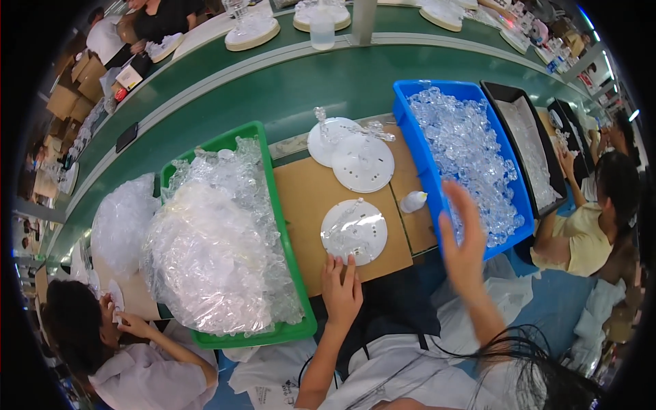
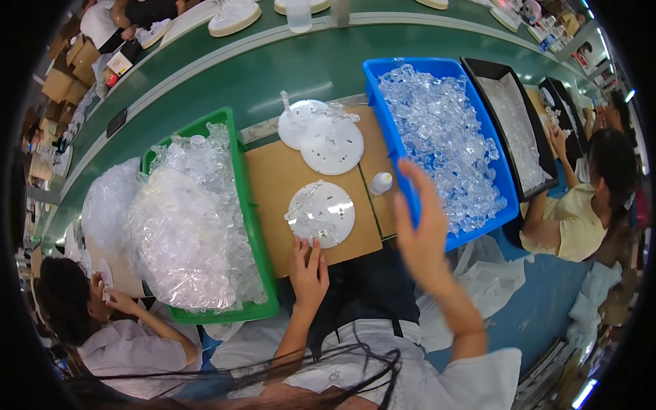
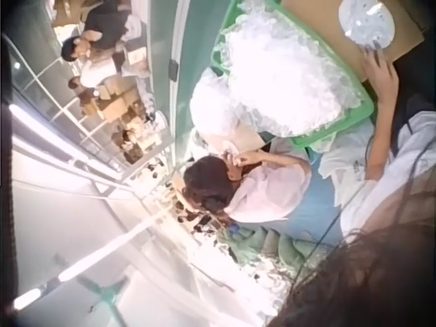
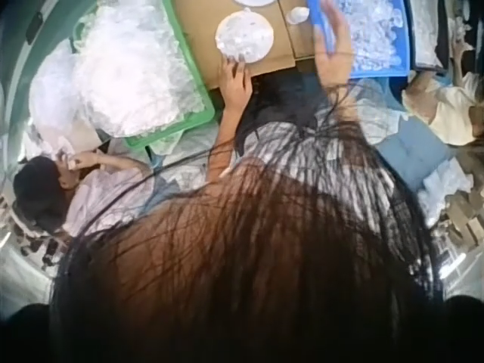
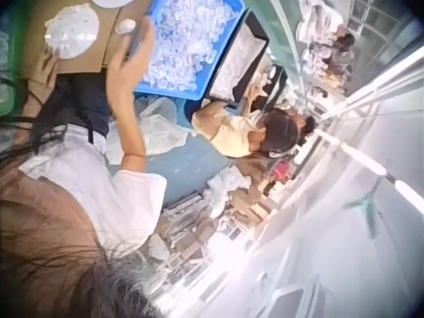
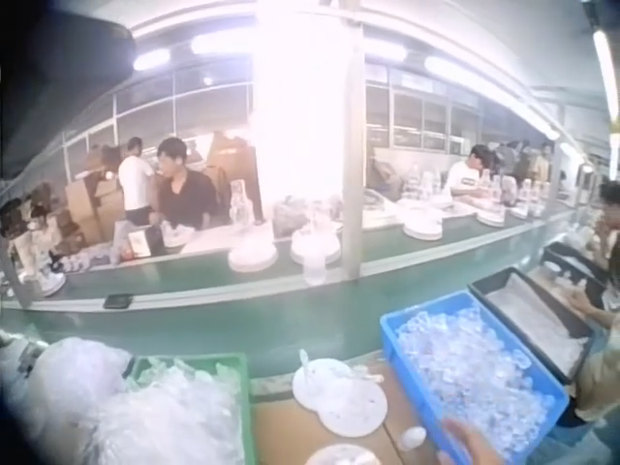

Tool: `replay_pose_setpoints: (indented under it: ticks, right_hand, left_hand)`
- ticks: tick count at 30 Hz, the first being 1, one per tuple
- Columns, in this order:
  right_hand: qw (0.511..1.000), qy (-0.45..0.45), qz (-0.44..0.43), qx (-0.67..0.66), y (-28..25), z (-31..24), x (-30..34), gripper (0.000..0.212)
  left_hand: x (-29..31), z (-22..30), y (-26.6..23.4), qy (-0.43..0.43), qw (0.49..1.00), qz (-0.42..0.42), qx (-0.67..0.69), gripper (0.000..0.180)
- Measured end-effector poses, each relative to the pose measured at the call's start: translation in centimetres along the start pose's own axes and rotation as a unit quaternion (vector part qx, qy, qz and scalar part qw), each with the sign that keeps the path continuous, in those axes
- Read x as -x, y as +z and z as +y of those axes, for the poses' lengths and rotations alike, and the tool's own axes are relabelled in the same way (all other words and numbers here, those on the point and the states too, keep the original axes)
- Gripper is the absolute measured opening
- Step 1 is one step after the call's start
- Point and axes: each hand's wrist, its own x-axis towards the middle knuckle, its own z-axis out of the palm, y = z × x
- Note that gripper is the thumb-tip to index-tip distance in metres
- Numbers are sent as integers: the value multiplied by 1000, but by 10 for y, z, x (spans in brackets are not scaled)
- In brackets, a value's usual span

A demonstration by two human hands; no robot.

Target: Assembling decorative clear components onto a circular white light base using a glue bottle.

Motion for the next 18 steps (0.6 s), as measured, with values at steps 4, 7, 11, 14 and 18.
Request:
replay_pose_setpoints:
  ticks: [4,7,11,14,18]
  right_hand:
    - [994,80,65,-33,57,53,56,65]
    - [987,98,125,-3,92,75,33,64]
    - [983,129,129,11,90,86,16,49]
    - [984,132,110,-51,75,75,52,41]
    - [981,175,22,-85,42,51,129,54]
  left_hand:
    - [2,9,4,16,1000,-6,6,43]
    - [0,11,5,17,1000,-2,-12,44]
    - [0,16,14,23,999,-12,-23,45]
    - [1,19,15,15,999,-13,-32,46]
    - [0,28,21,20,999,-29,-19,47]
